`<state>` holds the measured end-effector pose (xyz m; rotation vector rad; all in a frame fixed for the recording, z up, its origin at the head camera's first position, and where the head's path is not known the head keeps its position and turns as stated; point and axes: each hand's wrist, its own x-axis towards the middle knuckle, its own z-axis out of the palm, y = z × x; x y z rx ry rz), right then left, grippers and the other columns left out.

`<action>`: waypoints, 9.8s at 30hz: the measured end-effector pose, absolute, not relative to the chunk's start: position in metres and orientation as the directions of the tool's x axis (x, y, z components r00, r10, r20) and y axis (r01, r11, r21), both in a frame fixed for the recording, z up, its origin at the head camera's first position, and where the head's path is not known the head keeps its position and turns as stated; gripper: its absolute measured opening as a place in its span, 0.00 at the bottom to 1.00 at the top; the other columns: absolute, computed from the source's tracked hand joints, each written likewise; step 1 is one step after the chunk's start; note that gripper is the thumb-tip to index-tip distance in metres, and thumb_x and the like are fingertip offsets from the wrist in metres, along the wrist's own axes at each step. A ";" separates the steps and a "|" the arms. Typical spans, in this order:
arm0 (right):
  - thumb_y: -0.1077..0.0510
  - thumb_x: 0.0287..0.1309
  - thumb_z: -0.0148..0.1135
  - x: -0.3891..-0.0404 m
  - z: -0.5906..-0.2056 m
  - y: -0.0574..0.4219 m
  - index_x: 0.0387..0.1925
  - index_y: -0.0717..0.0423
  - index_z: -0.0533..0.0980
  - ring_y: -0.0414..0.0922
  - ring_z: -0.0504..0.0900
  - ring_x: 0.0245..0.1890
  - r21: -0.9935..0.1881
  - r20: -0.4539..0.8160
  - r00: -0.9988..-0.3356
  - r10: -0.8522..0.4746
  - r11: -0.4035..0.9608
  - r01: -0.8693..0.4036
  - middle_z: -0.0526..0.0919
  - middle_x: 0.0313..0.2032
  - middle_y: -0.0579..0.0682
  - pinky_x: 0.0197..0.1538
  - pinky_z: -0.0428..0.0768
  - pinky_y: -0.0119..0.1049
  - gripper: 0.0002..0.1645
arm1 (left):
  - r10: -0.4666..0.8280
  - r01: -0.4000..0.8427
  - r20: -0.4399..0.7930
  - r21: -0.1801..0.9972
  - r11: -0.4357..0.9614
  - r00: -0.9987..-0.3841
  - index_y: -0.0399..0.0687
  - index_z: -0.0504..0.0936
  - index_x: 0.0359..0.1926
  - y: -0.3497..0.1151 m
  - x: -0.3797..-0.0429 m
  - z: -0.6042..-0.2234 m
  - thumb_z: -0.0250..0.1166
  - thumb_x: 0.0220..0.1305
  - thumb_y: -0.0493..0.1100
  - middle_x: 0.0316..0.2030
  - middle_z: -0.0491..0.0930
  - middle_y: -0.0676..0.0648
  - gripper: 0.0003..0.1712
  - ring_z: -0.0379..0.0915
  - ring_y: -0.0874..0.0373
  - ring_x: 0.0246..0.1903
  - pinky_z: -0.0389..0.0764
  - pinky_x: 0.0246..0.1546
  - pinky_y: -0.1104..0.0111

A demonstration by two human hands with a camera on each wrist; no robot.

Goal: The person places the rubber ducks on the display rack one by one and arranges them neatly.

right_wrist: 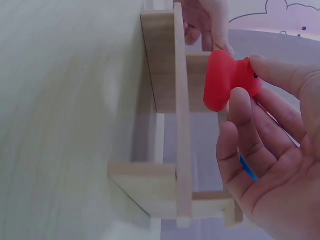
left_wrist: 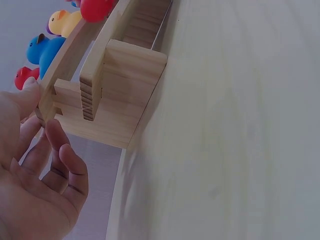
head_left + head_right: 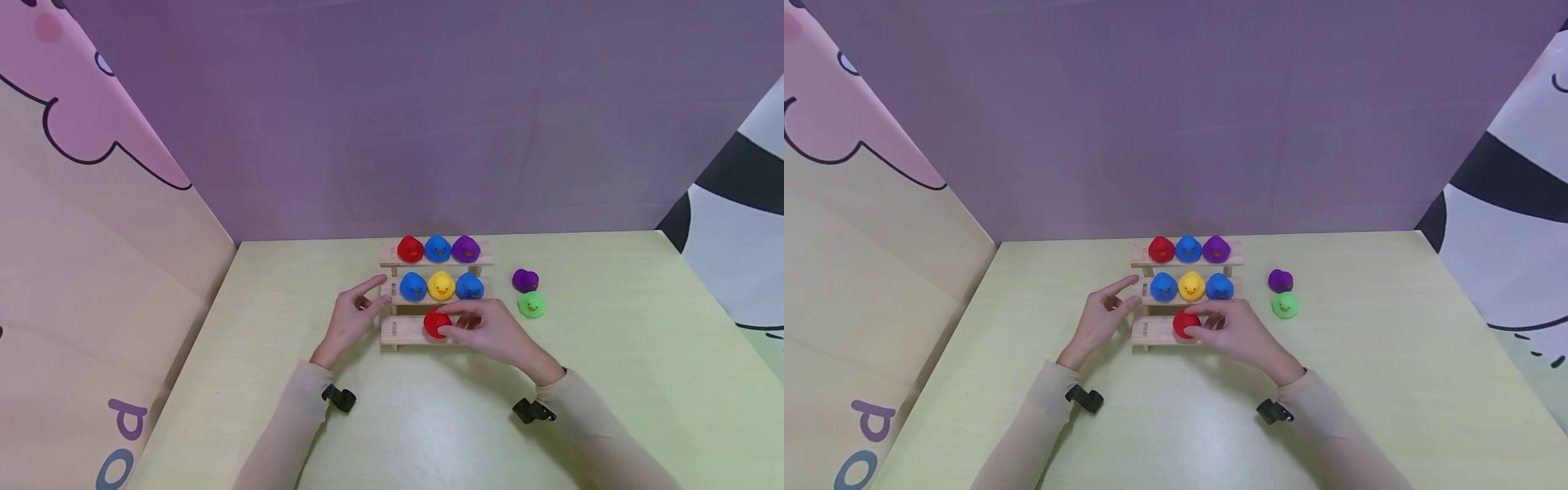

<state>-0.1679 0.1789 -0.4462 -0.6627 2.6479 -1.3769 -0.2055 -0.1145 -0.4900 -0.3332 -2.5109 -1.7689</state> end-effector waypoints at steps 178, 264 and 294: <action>0.45 0.68 0.73 -0.171 -0.445 0.297 0.60 0.54 0.85 0.41 0.87 0.38 -0.643 0.089 -0.984 -0.157 0.745 -0.177 0.90 0.54 0.58 0.36 0.79 0.34 0.26 | 0.129 0.187 0.150 0.919 0.347 -0.980 0.57 0.80 0.72 -0.119 -0.202 -0.487 0.70 0.74 0.49 0.47 0.84 0.37 0.27 0.73 0.54 0.34 0.71 0.26 0.73; 0.55 0.64 0.77 -0.169 -0.459 0.184 0.55 0.52 0.87 0.44 0.82 0.32 -0.789 0.109 -0.902 -0.418 0.516 -0.334 0.89 0.37 0.48 0.34 0.81 0.31 0.19 | 0.152 0.200 0.161 0.932 0.301 -0.975 0.51 0.80 0.72 -0.121 -0.205 -0.491 0.69 0.75 0.47 0.44 0.83 0.35 0.27 0.71 0.53 0.31 0.67 0.24 0.73; 0.54 0.65 0.76 -0.173 -0.448 0.220 0.52 0.51 0.88 0.44 0.87 0.36 -0.747 0.157 -0.911 -0.381 0.557 -0.362 0.92 0.45 0.47 0.38 0.84 0.33 0.15 | 0.141 0.194 0.157 0.930 0.313 -0.977 0.57 0.81 0.71 -0.121 -0.205 -0.491 0.69 0.75 0.47 0.44 0.83 0.37 0.26 0.71 0.54 0.31 0.67 0.24 0.73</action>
